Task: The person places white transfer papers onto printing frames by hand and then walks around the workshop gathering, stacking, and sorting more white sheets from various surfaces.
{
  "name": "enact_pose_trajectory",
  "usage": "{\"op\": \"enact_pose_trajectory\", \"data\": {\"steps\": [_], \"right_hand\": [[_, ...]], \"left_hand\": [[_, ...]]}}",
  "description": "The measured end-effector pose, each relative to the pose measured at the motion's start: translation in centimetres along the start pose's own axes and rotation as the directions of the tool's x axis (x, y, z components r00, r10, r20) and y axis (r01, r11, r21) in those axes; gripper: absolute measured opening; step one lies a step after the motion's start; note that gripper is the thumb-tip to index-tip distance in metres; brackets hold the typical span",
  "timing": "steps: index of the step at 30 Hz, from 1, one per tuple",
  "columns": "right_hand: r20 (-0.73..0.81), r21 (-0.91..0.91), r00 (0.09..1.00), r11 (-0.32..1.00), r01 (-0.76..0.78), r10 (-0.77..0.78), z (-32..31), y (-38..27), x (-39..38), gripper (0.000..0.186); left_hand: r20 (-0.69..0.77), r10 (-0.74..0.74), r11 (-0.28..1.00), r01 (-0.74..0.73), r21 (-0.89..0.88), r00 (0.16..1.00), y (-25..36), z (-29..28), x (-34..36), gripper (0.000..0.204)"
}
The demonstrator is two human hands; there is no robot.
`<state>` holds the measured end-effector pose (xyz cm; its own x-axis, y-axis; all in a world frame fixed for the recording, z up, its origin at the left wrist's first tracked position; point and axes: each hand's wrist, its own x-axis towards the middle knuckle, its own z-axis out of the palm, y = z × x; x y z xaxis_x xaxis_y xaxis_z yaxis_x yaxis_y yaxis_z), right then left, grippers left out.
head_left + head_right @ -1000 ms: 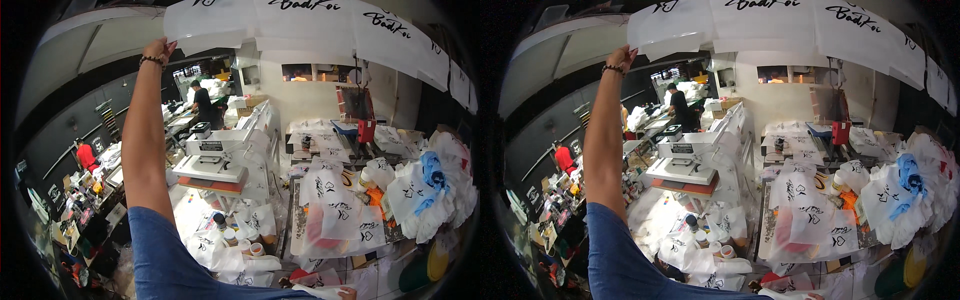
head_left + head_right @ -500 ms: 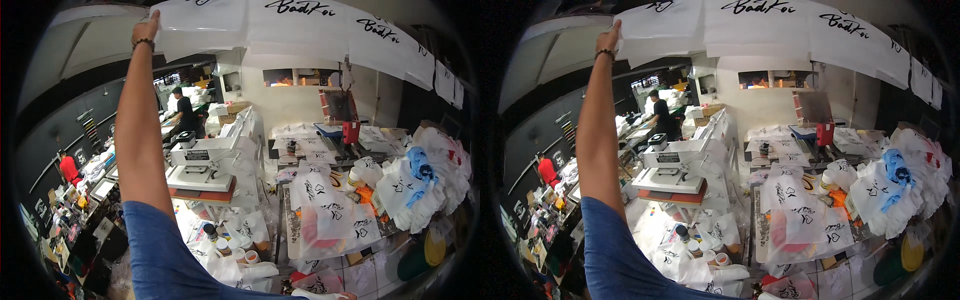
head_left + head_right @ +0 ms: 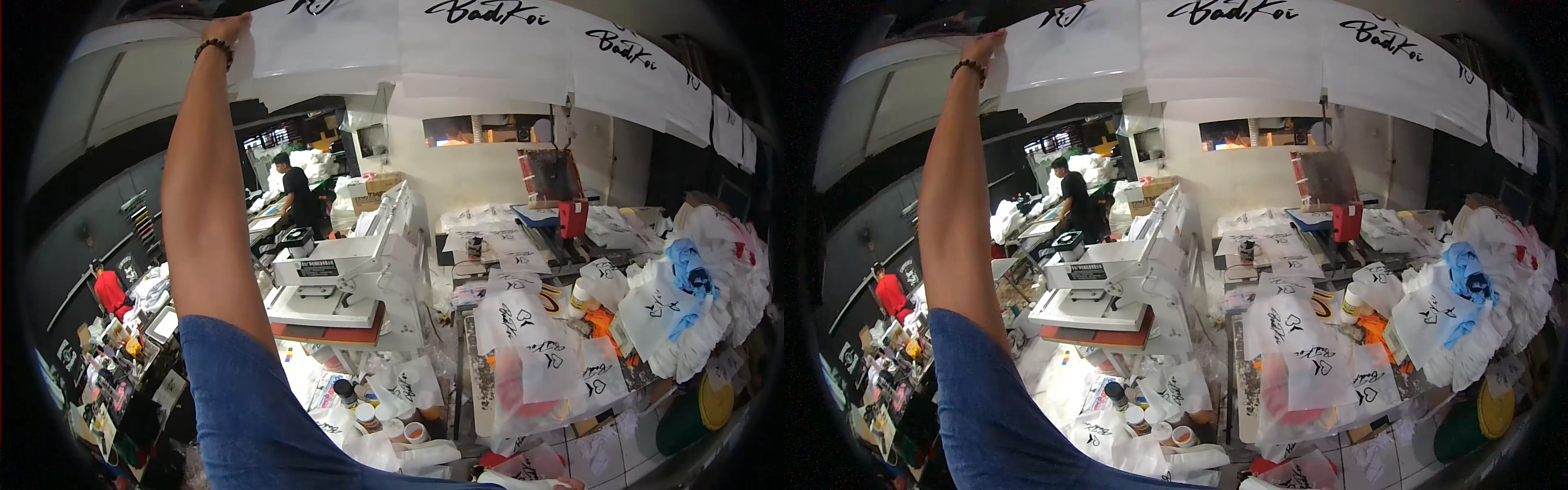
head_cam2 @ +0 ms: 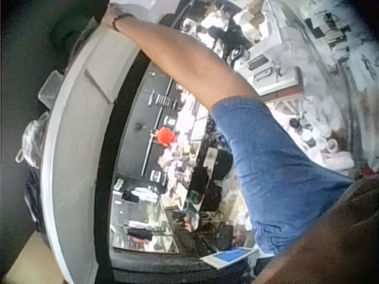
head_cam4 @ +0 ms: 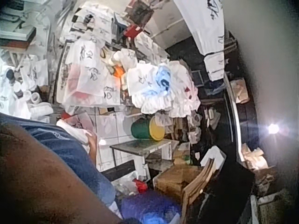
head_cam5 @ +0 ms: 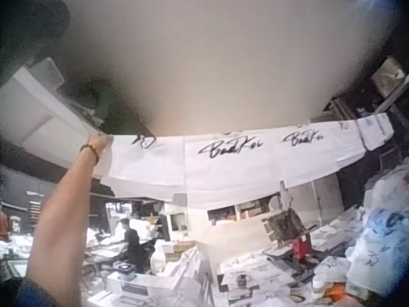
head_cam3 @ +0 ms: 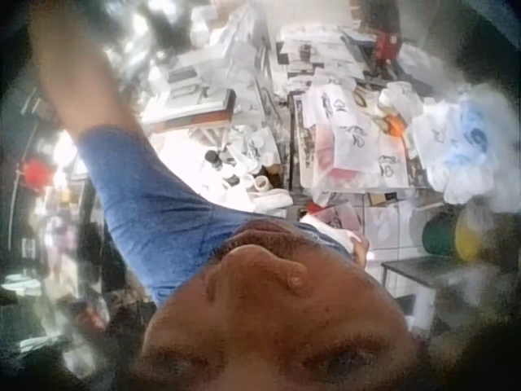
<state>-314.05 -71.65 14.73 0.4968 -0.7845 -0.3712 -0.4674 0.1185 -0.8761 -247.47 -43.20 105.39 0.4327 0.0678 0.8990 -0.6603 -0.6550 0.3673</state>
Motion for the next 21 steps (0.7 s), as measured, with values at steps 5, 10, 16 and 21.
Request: {"op": "enact_pose_trajectory", "data": {"steps": [5, 10, 16, 21], "right_hand": [[0.02, -0.004, 1.0, 1.0, -0.009, 0.009, 0.8, -2.2, 0.3, 0.035], [0.047, -0.014, 0.999, 1.0, -0.022, 0.023, 1.3, -3.7, 0.4, 0.035], [0.102, -0.03, 0.994, 0.999, -0.036, 0.039, 1.3, -7.2, -0.3, 0.035], [0.183, -0.138, 0.983, 0.99, 0.029, -0.003, -1.6, -14.3, -1.2, 0.036]], "left_hand": [[-0.025, -0.355, 0.872, 0.321, -0.369, 0.934, -2.0, 1.7, 3.9, 0.056], [0.034, -0.1, 0.942, 0.106, -0.317, 0.994, -4.4, 1.4, 4.2, 0.046], [-0.015, -0.022, 0.646, 0.003, -0.763, 1.0, -3.6, 2.4, -0.8, 0.022], [-0.052, 0.027, 0.783, -0.054, -0.62, 0.998, -3.2, 1.7, -1.9, 0.031]]}}
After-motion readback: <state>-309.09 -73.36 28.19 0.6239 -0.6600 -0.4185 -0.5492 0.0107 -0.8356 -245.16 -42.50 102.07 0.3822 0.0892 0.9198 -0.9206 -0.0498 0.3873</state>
